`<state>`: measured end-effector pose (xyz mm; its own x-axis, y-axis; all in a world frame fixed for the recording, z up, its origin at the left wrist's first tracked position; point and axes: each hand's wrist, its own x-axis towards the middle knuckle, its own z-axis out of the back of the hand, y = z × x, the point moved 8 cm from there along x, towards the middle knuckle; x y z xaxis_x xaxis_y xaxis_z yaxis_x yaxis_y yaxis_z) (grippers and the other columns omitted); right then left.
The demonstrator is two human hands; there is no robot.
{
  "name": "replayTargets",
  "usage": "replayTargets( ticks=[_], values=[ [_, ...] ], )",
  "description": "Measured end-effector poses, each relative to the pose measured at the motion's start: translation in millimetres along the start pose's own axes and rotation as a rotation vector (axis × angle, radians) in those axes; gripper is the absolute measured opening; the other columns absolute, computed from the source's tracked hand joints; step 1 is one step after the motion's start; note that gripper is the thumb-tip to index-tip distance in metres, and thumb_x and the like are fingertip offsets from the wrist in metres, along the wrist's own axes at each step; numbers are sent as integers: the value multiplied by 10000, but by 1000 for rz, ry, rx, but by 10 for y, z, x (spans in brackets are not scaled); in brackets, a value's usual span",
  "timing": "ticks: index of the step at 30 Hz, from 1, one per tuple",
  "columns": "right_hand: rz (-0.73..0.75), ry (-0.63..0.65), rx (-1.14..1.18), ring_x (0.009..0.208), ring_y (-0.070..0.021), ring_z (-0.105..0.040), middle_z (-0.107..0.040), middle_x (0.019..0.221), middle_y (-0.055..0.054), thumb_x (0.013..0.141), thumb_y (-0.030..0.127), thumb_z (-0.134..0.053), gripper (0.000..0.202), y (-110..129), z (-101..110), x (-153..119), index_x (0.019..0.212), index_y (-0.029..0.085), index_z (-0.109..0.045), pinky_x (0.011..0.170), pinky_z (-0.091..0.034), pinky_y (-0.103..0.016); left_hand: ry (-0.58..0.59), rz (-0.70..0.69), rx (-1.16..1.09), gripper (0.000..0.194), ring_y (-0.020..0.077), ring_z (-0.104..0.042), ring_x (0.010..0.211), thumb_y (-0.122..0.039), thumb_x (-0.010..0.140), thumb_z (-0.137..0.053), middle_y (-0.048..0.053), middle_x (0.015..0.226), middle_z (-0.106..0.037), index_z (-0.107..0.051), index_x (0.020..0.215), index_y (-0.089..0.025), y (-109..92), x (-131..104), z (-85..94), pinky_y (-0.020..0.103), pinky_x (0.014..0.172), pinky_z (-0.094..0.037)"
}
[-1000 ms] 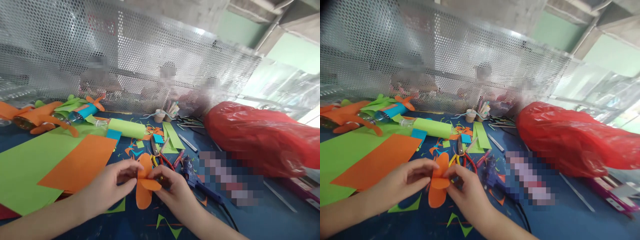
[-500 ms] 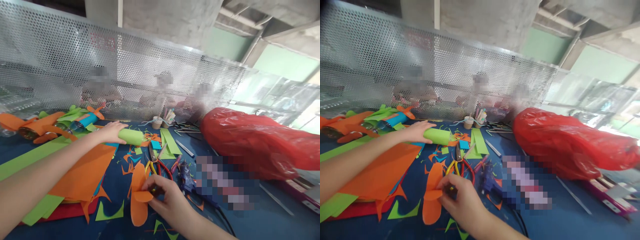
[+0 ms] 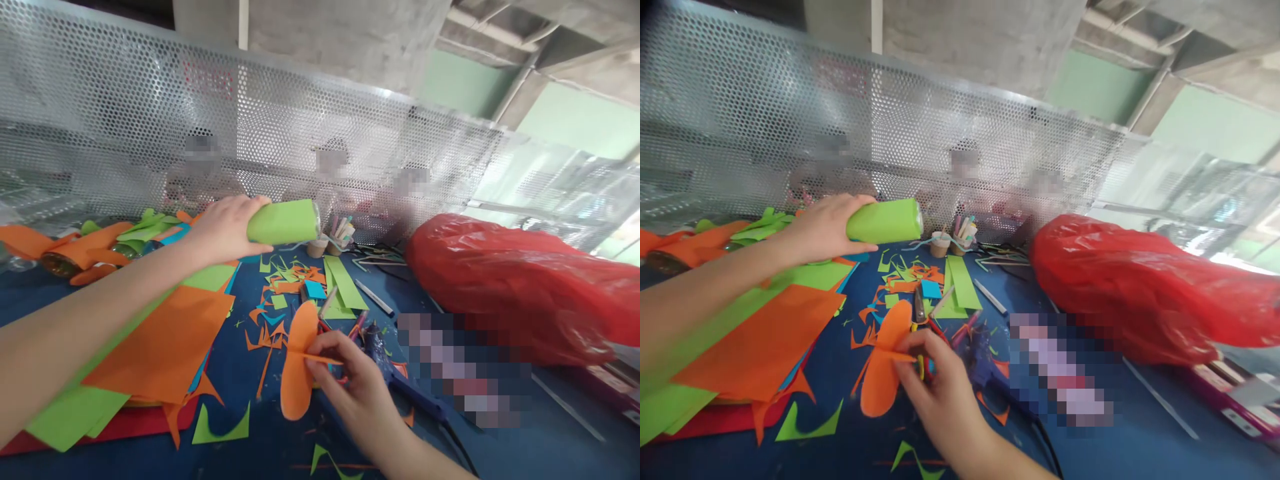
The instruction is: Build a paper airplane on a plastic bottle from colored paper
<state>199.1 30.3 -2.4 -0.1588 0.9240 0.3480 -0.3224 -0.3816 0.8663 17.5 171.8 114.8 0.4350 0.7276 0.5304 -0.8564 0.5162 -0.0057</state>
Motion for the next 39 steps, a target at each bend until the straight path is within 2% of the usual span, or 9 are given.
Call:
replayTargets(
  ticks=[3,8,14,19,21,26,31,35,39],
  values=[
    [31,-56,36,756,-164,-561,-599,829,-14,890,242,-561,38,38,76,8,861,220,-571,680,-458,-261,27,-26,-35,796,361,-534,1093,-601,681,-675,125,1212,-569,-397,1327,-228,-133,-117,132,433,878,-417],
    [5,-4,51,755,-165,-559,-594,825,-13,878,229,-574,26,30,3,7,855,220,-568,682,-450,-268,458,258,-187,879,339,-654,867,-795,692,-497,169,1125,-663,-455,1325,-186,158,-219,-202,363,686,-467],
    [20,-123,162,776,-172,-588,-607,845,-24,907,356,-578,117,62,100,-1,906,238,-575,691,-487,-269,641,149,-198,838,359,-637,937,-811,734,-391,174,1148,-675,-562,1265,-185,61,-394,-425,364,737,-441],
    [-40,-300,231,872,-205,-630,-664,897,-41,852,457,-627,252,32,279,31,969,237,-594,752,-518,-291,873,-82,-242,728,297,-646,898,-780,695,-520,85,1128,-679,-566,1247,-309,-318,-658,-256,298,677,-427],
    [-60,-377,250,921,-203,-627,-670,934,-32,852,459,-621,276,-8,356,36,1013,235,-604,794,-516,-292,841,-133,-263,704,285,-617,983,-752,719,-532,46,1219,-630,-493,1301,-357,-379,-627,-57,296,730,-435],
    [-110,-475,368,993,-163,-610,-665,1052,4,859,385,-635,267,-180,461,37,1103,277,-616,837,-494,-237,437,-59,40,748,344,-564,1030,-788,674,-529,87,1180,-601,-519,1267,-332,-306,-518,309,413,819,-420],
    [-124,-378,388,948,-156,-611,-676,1032,-2,844,399,-651,255,-180,357,78,1056,258,-633,822,-492,-223,758,31,-28,671,398,-505,1187,-636,767,-531,168,1310,-554,-557,1292,-219,-463,-1152,-190,483,894,-444],
    [-126,-213,344,955,-192,-625,-687,1000,-33,837,429,-647,294,-93,175,100,1052,229,-623,866,-496,-286,767,44,-84,816,417,-451,1263,-541,677,-677,185,1359,-531,-480,1388,-193,-526,-1446,-350,520,981,-405],
    [-155,-46,280,864,-203,-637,-669,909,-40,847,436,-626,276,-110,8,94,1009,213,-624,810,-517,-327,744,44,-174,904,437,-358,1326,-629,643,-682,170,1396,-488,-436,1417,-231,-601,-1503,-373,554,991,-400]
  ],
)
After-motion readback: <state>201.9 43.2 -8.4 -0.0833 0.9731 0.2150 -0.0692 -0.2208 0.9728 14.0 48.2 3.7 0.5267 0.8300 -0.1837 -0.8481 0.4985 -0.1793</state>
